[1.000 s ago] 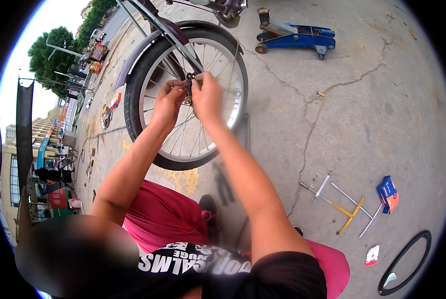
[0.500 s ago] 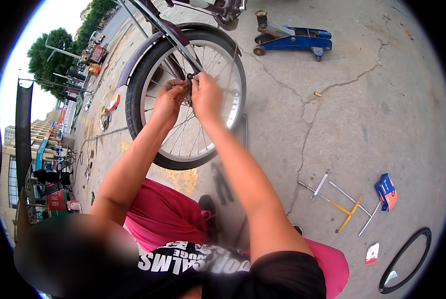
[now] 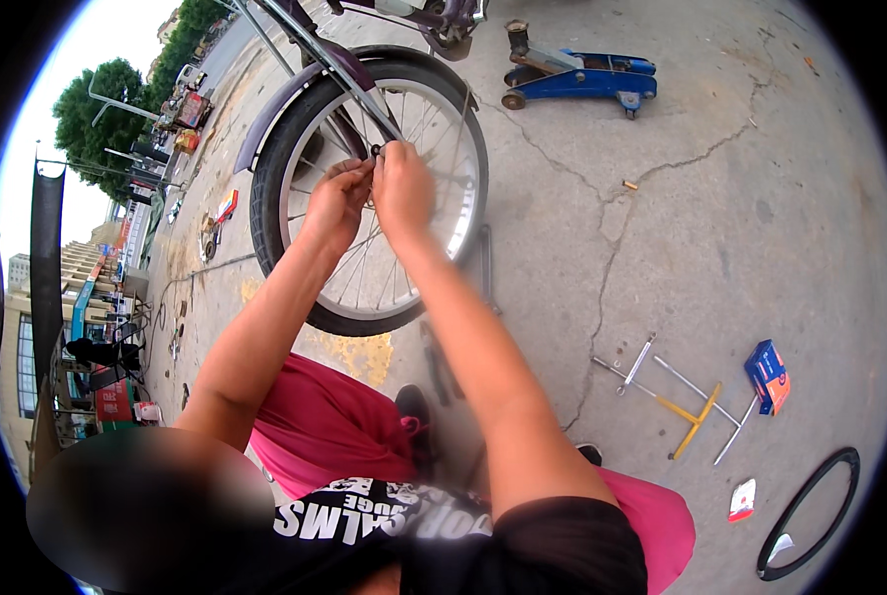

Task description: The person installs a new inner tube into a bicycle wheel, inflates it using a hose, and then mounts the wheel onto a bicycle frame. They secure the wheel by tightening the axle nuts with a wrench.

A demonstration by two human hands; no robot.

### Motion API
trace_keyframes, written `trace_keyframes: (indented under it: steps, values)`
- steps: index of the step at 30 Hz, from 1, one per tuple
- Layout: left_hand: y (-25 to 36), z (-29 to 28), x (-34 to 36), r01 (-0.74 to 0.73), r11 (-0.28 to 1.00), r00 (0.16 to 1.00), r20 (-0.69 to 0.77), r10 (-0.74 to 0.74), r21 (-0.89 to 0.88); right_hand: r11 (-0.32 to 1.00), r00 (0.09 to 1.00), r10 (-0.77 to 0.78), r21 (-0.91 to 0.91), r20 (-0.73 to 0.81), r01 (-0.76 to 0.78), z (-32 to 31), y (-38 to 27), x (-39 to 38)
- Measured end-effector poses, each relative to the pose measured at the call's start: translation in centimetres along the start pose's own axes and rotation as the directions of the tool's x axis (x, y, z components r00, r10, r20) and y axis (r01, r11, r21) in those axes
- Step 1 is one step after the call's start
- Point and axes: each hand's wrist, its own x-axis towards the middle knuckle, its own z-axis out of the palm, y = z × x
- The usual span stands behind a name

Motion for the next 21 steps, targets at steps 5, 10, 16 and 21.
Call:
trace_keyframes:
  steps: [5, 10, 16, 21]
  values:
    - [0.0, 0.7, -0.6, -0.006, 1.000, 0.999, -0.038, 0.007, 0.011, 0.995, 0.998, 0.062, -0.083, 0.028, -0.059, 0.0, -0.9, -1.9]
    - [-0.2, 1.7, -1.3, -0.058, 0.993, 0.997, -0.045, 0.062, 0.101, 0.941, 0.960, 0.219, 0.222, 0.174, -0.255, -0.4, -0.4, -1.9]
    - [-1.4, -0.3, -0.4, -0.132, 0.972, 0.990, -0.016, 0.138, 0.195, 0.971, 0.964, 0.218, 0.069, 0.154, -0.231, -4.5, 1.6, 2.4]
    - [-1.6, 0.8, -0.4, -0.134, 0.985, 0.990, -0.032, 0.138, 0.107, 0.997, 0.952, -0.004, 0.070, 0.306, -0.018, -2.5, 2.6, 6.2]
